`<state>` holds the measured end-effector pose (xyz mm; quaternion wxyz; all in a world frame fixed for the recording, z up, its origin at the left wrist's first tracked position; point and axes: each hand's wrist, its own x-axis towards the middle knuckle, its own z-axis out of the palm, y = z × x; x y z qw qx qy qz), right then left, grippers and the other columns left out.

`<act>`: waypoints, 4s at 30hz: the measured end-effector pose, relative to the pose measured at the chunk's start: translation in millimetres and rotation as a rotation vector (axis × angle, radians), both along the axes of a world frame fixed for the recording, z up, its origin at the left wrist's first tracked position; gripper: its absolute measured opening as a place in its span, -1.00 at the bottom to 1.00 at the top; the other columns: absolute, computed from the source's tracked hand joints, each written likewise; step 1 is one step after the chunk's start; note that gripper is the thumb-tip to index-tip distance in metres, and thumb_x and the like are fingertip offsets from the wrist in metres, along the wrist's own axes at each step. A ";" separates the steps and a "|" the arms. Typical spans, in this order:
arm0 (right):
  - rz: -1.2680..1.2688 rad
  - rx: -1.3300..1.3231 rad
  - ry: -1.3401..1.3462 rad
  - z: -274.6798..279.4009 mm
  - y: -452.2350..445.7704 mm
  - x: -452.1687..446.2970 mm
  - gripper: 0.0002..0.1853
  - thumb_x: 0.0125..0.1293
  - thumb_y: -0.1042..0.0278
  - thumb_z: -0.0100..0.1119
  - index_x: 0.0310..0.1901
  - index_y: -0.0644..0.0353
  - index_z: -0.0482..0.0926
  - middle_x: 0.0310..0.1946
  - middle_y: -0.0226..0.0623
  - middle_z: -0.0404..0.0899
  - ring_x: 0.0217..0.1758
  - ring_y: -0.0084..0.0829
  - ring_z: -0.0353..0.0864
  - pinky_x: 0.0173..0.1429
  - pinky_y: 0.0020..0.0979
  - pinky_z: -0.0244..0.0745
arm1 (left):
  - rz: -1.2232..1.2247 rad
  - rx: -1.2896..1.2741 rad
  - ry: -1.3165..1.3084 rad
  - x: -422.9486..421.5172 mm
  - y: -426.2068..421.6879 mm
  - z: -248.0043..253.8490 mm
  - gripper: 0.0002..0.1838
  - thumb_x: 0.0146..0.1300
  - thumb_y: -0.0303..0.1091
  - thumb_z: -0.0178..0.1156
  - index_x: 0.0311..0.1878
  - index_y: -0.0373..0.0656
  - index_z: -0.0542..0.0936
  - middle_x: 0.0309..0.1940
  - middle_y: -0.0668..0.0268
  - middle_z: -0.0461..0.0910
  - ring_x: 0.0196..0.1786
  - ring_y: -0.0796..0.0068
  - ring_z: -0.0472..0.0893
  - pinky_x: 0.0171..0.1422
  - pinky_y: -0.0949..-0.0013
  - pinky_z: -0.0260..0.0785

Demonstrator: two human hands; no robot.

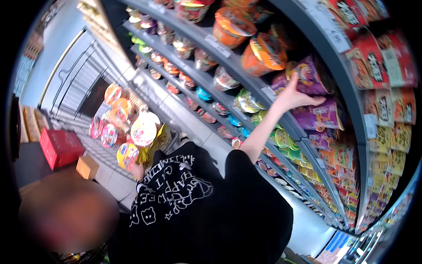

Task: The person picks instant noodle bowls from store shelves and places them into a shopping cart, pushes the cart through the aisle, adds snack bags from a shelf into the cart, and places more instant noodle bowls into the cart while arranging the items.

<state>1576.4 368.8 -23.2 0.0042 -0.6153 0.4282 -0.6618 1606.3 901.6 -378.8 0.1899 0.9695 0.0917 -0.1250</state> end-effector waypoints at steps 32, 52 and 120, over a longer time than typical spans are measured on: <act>0.159 -0.195 0.069 -19.5 64.9 24.9 -0.02 -0.35 0.17 0.50 0.06 0.42 0.06 -0.02 0.02 0.28 0.02 -0.21 0.37 0.07 -0.24 0.32 | 0.054 -0.185 0.205 0.8 4.4 18.1 -0.72 -0.07 -0.25 0.08 -0.33 -0.24 0.50 -0.40 0.03 0.53 -0.28 0.09 0.53 -0.20 0.18 0.36; 1.839 0.787 0.296 -115.6 272.3 81.8 0.13 -0.46 0.23 0.52 0.17 0.33 -0.03 0.04 -0.10 0.24 0.12 -0.30 0.27 0.19 -0.32 0.17 | 0.042 -0.528 0.030 41.8 -5.5 57.6 -0.57 0.12 -0.11 -0.06 -0.05 -0.23 0.43 -0.20 -0.03 0.49 -0.13 0.12 0.50 -0.09 0.13 0.35; 1.909 0.446 1.569 -310.2 240.6 57.0 -0.43 -0.06 0.34 0.17 0.06 0.08 0.26 0.12 -0.23 0.22 0.27 -0.31 0.08 0.29 -0.25 -0.01 | 0.301 0.097 -0.492 54.8 -12.8 109.2 -0.25 0.06 -0.06 0.08 0.24 -0.22 0.03 0.21 -0.05 0.04 0.28 0.02 0.00 0.27 -0.01 -0.11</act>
